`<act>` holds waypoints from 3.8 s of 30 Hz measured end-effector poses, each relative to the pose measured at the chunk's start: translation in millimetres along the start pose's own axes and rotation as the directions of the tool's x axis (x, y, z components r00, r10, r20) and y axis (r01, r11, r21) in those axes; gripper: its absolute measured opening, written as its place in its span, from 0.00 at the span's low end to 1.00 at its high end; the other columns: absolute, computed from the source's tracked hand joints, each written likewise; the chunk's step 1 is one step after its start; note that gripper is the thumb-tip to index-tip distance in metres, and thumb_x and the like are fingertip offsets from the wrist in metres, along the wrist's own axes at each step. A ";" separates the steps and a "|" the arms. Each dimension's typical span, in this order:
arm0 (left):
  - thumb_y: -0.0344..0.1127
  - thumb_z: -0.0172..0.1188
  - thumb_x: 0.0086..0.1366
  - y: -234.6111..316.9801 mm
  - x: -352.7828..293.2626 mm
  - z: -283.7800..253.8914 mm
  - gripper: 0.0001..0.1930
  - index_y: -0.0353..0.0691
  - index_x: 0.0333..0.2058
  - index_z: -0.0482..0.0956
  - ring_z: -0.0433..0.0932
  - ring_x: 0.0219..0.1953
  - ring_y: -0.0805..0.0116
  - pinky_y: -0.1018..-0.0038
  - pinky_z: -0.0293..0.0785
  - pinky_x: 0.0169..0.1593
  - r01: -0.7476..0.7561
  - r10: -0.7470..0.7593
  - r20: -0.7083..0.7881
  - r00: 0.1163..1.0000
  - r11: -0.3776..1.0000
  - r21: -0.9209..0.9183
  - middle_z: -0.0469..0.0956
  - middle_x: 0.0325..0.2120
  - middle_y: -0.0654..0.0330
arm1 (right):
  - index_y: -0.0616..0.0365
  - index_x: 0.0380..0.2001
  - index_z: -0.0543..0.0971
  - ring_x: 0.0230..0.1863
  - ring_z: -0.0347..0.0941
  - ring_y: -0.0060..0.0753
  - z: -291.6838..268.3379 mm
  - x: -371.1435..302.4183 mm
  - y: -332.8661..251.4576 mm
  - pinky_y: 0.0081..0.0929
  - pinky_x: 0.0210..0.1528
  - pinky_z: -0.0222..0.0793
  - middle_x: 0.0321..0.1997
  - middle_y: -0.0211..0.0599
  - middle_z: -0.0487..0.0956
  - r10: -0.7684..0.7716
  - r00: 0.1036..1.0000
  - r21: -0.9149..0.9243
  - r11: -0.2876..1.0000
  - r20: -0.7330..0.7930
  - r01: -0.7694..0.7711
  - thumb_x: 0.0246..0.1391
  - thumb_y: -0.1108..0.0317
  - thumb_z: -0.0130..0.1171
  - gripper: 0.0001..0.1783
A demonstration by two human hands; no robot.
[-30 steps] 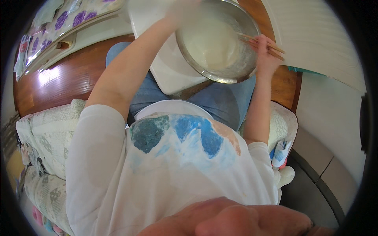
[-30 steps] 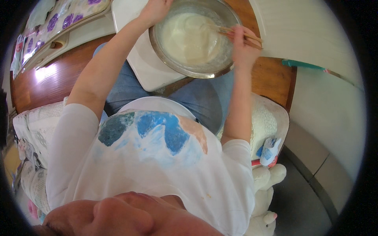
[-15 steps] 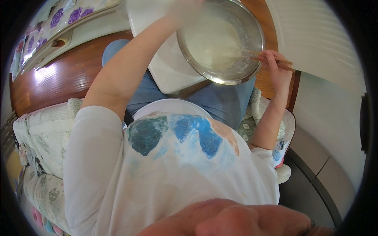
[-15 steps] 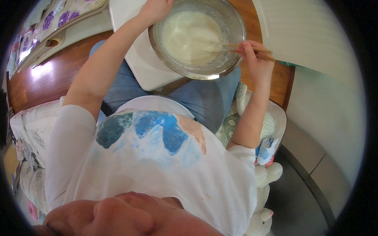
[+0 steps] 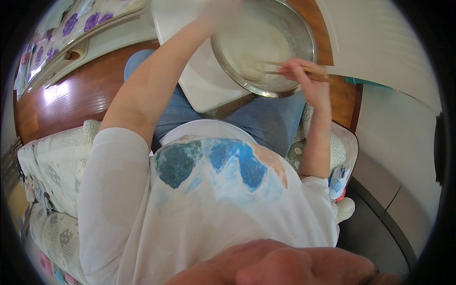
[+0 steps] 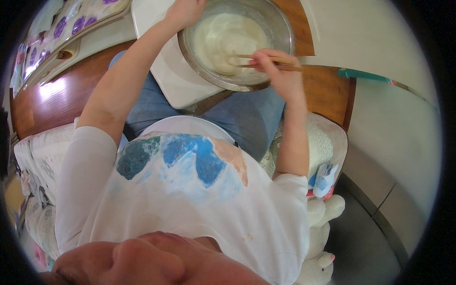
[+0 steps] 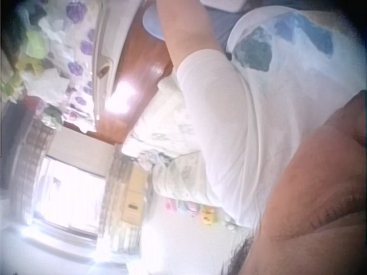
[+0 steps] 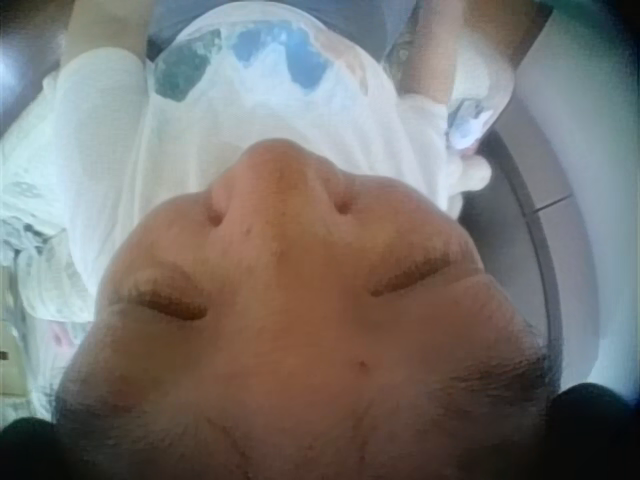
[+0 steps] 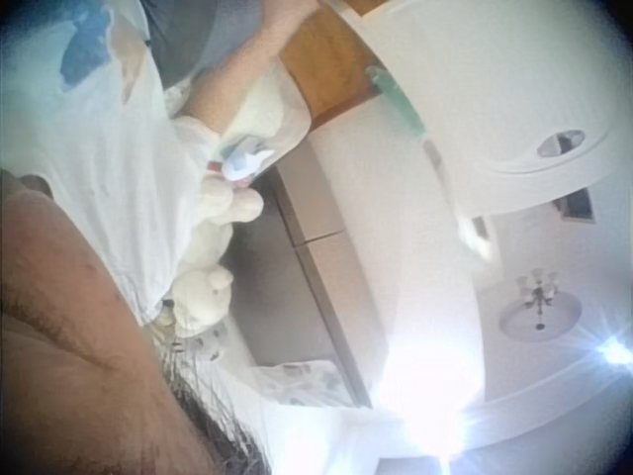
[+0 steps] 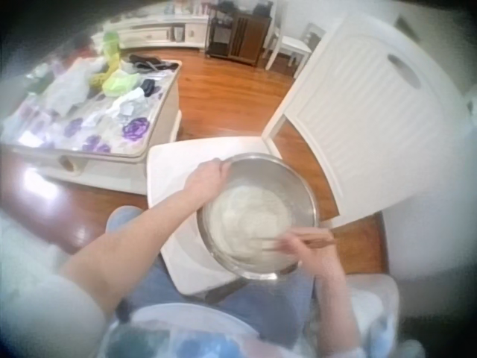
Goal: The person sits on the floor and stirs a white mixture in a metal bowl using chopsticks. They hold the bowl steady with one hand while mixing with the other, occasionally pausing to adjust the bowl's position.
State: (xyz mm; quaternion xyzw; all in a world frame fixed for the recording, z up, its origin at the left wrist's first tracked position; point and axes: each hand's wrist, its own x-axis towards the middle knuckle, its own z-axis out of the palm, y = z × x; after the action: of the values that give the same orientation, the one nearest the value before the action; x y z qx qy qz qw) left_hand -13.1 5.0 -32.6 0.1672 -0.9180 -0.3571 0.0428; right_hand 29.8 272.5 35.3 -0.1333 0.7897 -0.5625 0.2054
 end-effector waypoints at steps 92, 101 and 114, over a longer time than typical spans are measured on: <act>0.51 0.40 0.66 -6.6 -45.1 -14.9 0.23 0.35 0.38 0.72 0.75 0.38 0.47 0.58 0.71 0.41 -0.019 0.026 -0.054 0.998 0.993 0.114 0.77 0.33 0.45 | 0.66 0.31 0.77 0.33 0.77 0.27 43.0 -9.6 8.3 0.21 0.36 0.74 0.30 0.37 0.80 -0.057 0.998 0.061 0.997 0.028 0.055 0.56 0.69 0.53 0.10; 0.52 0.40 0.66 2.1 -46.8 -19.7 0.23 0.35 0.38 0.73 0.75 0.39 0.47 0.58 0.71 0.42 -0.015 0.018 -0.040 0.999 0.997 0.081 0.77 0.33 0.45 | 0.68 0.34 0.76 0.32 0.78 0.33 9.6 30.1 27.4 0.27 0.35 0.77 0.30 0.40 0.78 -0.105 0.924 0.119 0.980 -0.368 0.158 0.56 0.68 0.54 0.11; 0.51 0.41 0.65 -3.4 -44.5 -14.4 0.23 0.34 0.36 0.73 0.75 0.38 0.46 0.57 0.71 0.42 -0.043 0.048 -0.049 0.998 0.993 0.108 0.77 0.32 0.44 | 0.66 0.31 0.77 0.30 0.78 0.29 -17.7 -8.7 8.9 0.23 0.33 0.75 0.29 0.39 0.79 0.032 0.984 0.069 0.997 -0.175 -0.021 0.56 0.69 0.52 0.10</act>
State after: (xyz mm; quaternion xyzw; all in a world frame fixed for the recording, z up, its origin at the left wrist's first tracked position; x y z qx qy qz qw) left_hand 32.6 8.4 -22.4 0.1574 -0.9380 -0.3019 0.0654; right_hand 29.3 294.0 33.4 -0.0656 0.7873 -0.5953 0.1467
